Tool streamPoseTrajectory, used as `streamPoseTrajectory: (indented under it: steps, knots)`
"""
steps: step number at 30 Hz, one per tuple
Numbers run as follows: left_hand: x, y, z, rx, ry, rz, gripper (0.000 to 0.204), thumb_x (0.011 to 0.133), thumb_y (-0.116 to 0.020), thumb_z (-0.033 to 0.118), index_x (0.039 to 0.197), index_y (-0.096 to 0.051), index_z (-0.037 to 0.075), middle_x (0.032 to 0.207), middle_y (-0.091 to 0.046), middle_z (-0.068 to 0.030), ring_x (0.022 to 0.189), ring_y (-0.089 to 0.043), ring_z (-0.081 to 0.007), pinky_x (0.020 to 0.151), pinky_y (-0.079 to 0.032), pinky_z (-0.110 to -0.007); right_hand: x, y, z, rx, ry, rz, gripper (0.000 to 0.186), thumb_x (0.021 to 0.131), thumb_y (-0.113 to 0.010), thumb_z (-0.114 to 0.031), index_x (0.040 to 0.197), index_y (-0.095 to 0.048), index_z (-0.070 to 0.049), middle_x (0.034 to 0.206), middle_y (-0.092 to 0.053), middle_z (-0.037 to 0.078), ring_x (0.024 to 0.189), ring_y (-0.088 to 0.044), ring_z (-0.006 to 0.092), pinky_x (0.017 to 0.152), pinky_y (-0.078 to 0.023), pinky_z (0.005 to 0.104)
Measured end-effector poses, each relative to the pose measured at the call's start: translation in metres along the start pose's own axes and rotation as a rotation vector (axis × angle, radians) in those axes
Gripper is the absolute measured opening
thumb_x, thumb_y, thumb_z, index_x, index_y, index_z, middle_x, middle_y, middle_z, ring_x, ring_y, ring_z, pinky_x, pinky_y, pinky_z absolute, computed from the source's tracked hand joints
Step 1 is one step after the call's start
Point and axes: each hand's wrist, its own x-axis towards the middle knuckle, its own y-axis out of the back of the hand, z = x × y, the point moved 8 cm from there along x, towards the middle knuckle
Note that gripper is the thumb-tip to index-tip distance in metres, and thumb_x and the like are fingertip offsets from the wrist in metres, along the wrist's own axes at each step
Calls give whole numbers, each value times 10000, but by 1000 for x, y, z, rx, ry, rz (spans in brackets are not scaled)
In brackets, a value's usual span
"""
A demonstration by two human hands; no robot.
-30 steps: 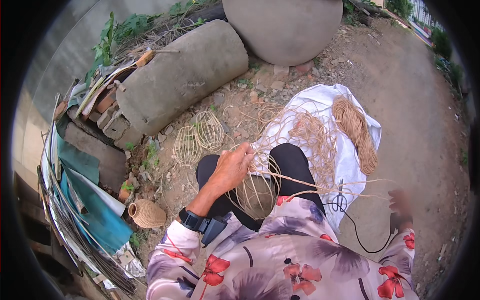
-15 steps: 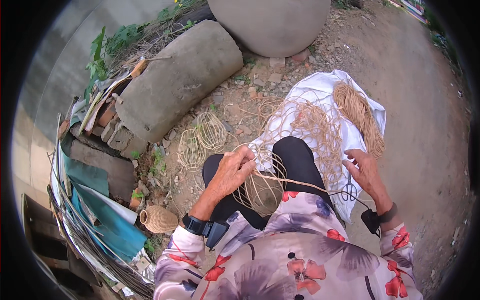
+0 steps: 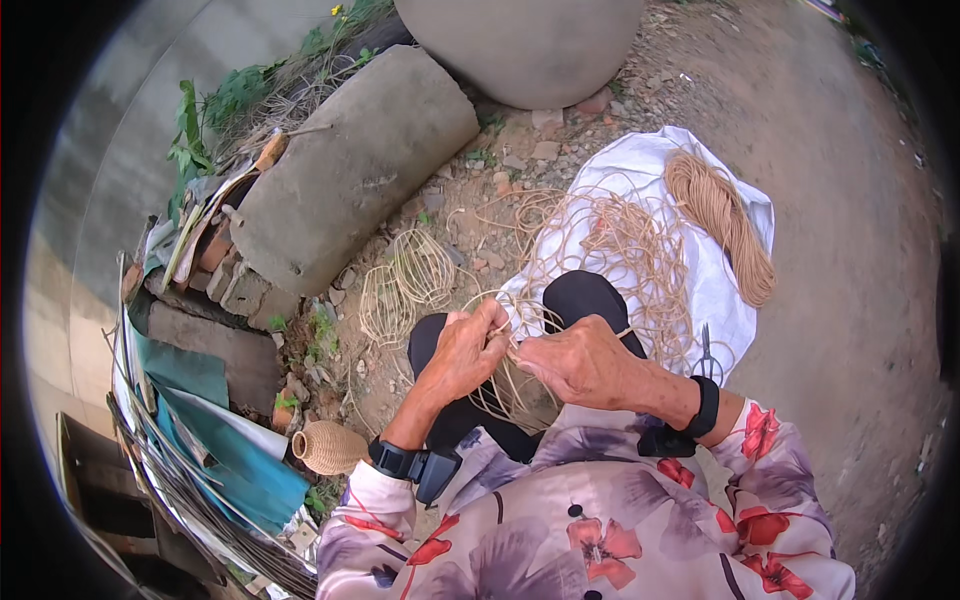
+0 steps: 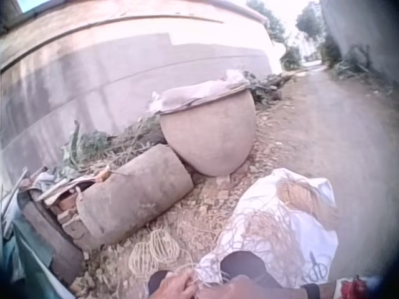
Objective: Manually weaving a basket using thin fiber strips.
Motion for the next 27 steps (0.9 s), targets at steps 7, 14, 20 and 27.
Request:
streamPoseTrajectory:
  steps: [7, 14, 20, 27]
  knots:
    - [-7, 3, 5, 24, -57, -33, 189, 846, -615, 163, 963, -506, 63, 799, -598, -128, 801, -534, -352, 808, -381, -407, 38, 10, 42, -181, -20, 83, 157, 906, -581, -201, 848, -544, -59, 604, -588, 165, 582, -621, 383, 514, -472, 468]
    - [-8, 2, 11, 54, -28, 73, 198, 840, -625, 156, 974, -510, 67, 810, -635, -103, 774, -588, -327, 832, -387, -406, 9, 9, 83, -104, -359, 167, 126, 873, -652, -161, 860, -582, -57, 658, -602, 152, 634, -625, 359, 556, -470, 434]
    - [-8, -1, 6, -85, 128, 154, 235, 818, -663, 81, 987, -505, 38, 797, -619, -83, 808, -570, -241, 743, -456, -361, 0, -11, 84, 38, -356, 123, 122, 829, -623, -139, 820, -561, -34, 755, -600, 145, 712, -616, 345, 643, -476, 443]
    - [-20, 4, 19, -14, -67, 354, 276, 788, -663, -16, 1006, -504, 42, 888, -620, -103, 777, -610, -273, 784, -472, -384, 21, -2, 73, 57, -211, 273, 130, 811, -673, -110, 894, -610, -33, 924, -593, 109, 907, -590, 301, 780, -452, 397]
